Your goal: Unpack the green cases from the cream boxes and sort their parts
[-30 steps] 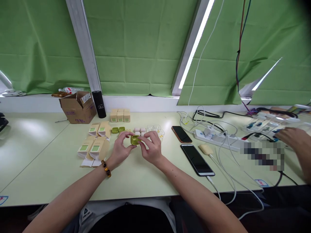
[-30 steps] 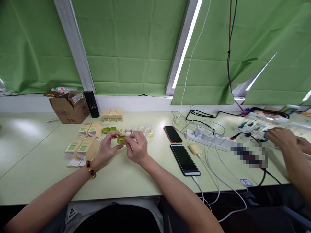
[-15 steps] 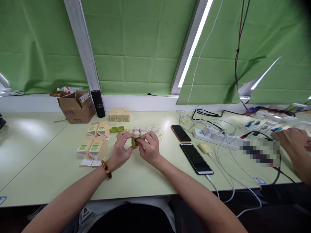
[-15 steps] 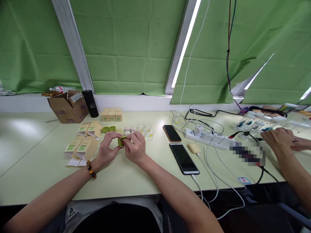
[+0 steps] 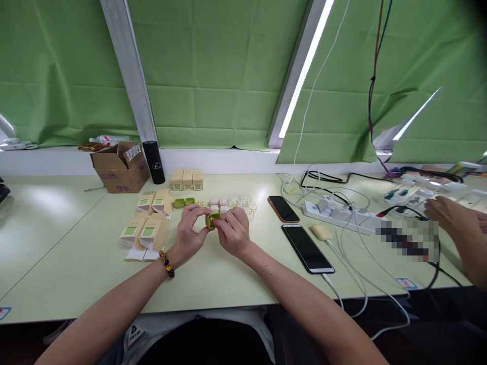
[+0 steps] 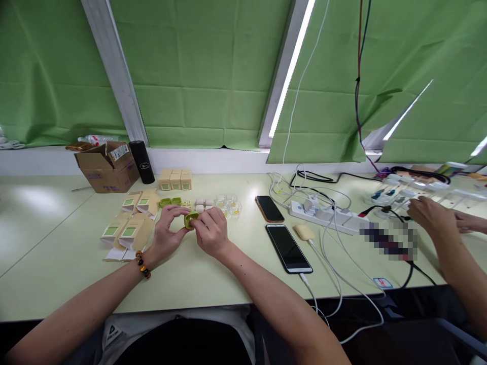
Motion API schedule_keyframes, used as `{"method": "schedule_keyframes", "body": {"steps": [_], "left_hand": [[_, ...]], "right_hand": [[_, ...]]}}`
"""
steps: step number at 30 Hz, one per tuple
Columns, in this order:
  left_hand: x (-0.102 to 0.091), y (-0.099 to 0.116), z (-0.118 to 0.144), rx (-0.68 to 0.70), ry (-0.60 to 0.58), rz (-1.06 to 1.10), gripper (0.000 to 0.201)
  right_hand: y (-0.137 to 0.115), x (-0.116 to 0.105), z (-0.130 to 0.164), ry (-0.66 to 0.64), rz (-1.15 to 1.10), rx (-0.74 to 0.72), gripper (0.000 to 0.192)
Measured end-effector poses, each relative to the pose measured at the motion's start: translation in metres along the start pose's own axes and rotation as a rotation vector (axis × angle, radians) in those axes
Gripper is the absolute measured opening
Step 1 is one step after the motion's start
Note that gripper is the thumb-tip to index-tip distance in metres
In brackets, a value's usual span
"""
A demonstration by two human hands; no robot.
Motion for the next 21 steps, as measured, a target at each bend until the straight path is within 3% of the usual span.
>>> {"method": "schedule_keyframes", "body": {"steps": [6,14,21], "left_hand": [[-0.0008,0.0025,-0.0007,-0.012,-0.005,0.041,0.035],[-0.0018,-0.0028,-0.0020,-0.048,0.007,0.038,0.035],[-0.0010,-0.0063,-0.0027,-0.070,0.001,0.043,0.034]], "right_hand": [[-0.0062,-0.0035,-0.0015,0.015,0.036,-0.078,0.019],[-0.0014,0.0022,0.0071,0.003,-0.011,-0.060,0.016],[-0.0108,-0.0065,-0.0019,0.042,0.092,-0.138,0.020]]}}
Point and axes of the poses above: each hand's wrist, its own z-axis away from the middle knuckle, its own x-axis out of the palm, y = z × x, the point moved 9 cm from there along -z, towards the middle knuckle, and after that the axes turned 11 degrees about -x, right-handed, at the moved point
